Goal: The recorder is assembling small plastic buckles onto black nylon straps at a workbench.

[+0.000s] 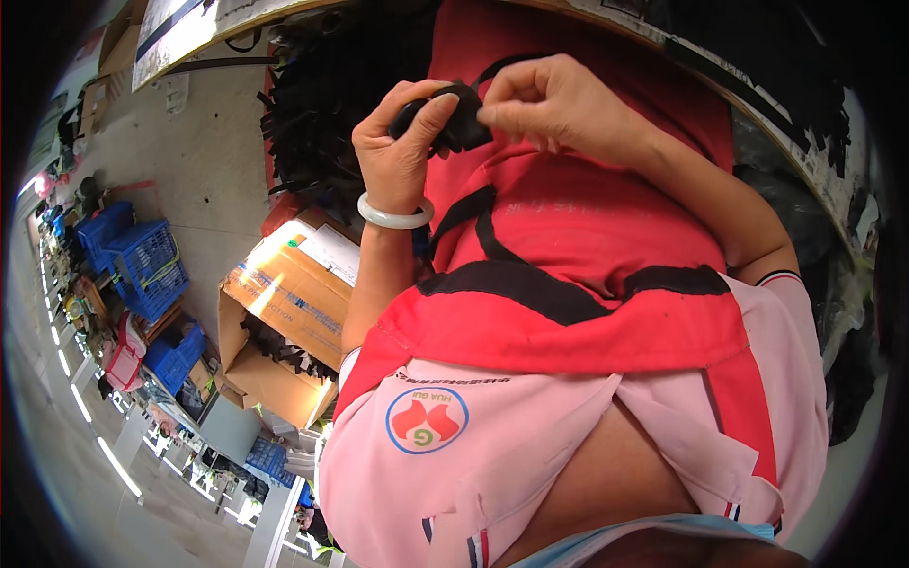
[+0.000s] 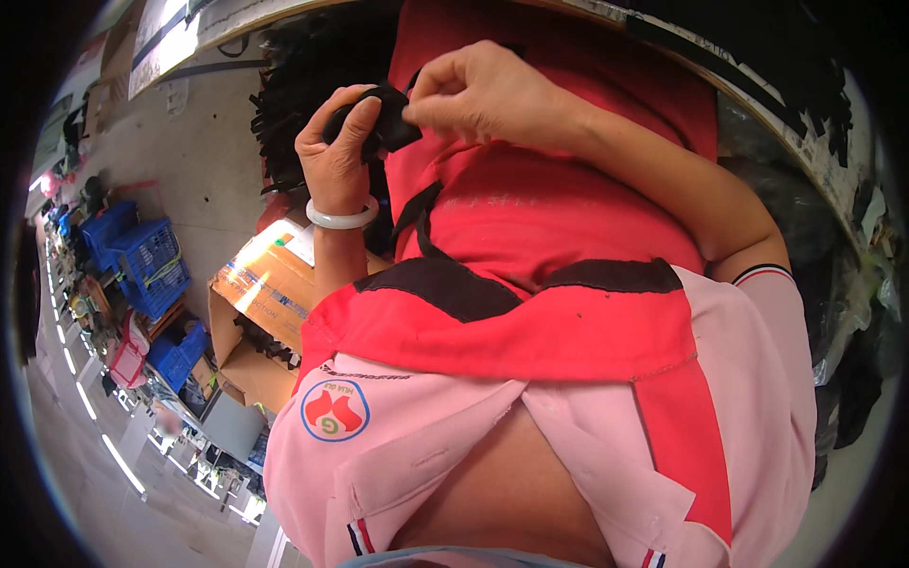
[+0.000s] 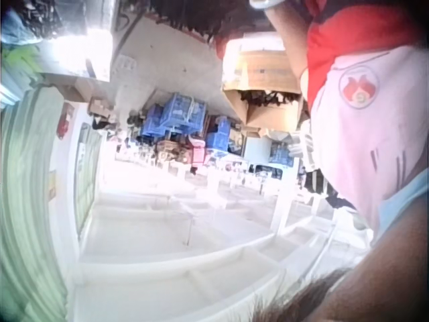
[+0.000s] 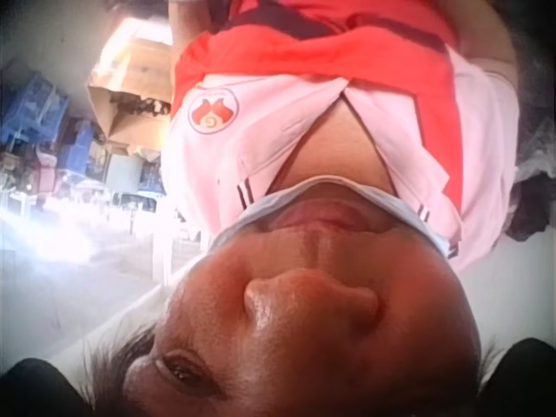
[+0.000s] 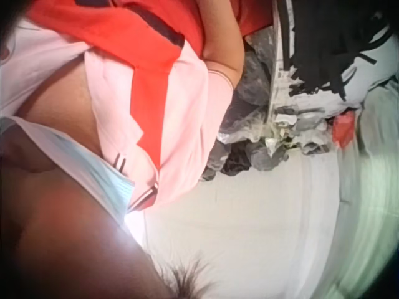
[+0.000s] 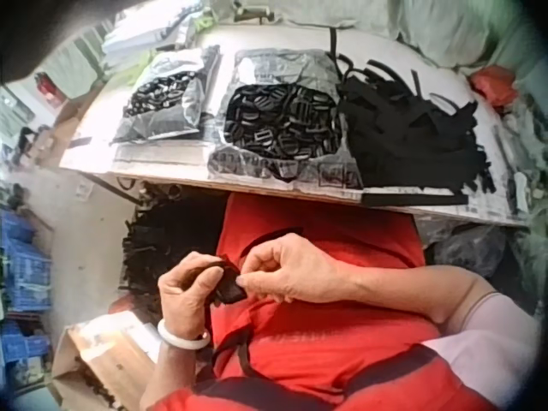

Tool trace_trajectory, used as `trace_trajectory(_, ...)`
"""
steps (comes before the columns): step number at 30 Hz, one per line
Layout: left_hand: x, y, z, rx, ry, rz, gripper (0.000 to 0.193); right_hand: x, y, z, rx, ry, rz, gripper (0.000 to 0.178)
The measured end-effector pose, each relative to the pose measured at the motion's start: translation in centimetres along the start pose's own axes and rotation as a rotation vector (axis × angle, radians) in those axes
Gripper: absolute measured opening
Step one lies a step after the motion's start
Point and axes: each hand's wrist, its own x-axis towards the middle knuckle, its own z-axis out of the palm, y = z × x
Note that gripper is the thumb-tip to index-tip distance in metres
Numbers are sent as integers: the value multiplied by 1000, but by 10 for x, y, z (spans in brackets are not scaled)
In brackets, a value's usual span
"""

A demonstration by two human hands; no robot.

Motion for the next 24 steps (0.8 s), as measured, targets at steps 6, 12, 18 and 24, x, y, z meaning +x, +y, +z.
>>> trace_trajectory(6,1,1,2,8,-157,77,11,15,11,-14,199,-101,47,16)
trace_trajectory(12,-13,32,-26,11,-93,12,8,42,11,-28,157,163,-106,22)
trace_trajectory(18,-17,29,-35,146,-132,40,10,35,-16,10,84,-240,19,25)
trace_trajectory(24,-21,47,-51,135,-67,-79,9,70,19,-19,97,85,-101,17)
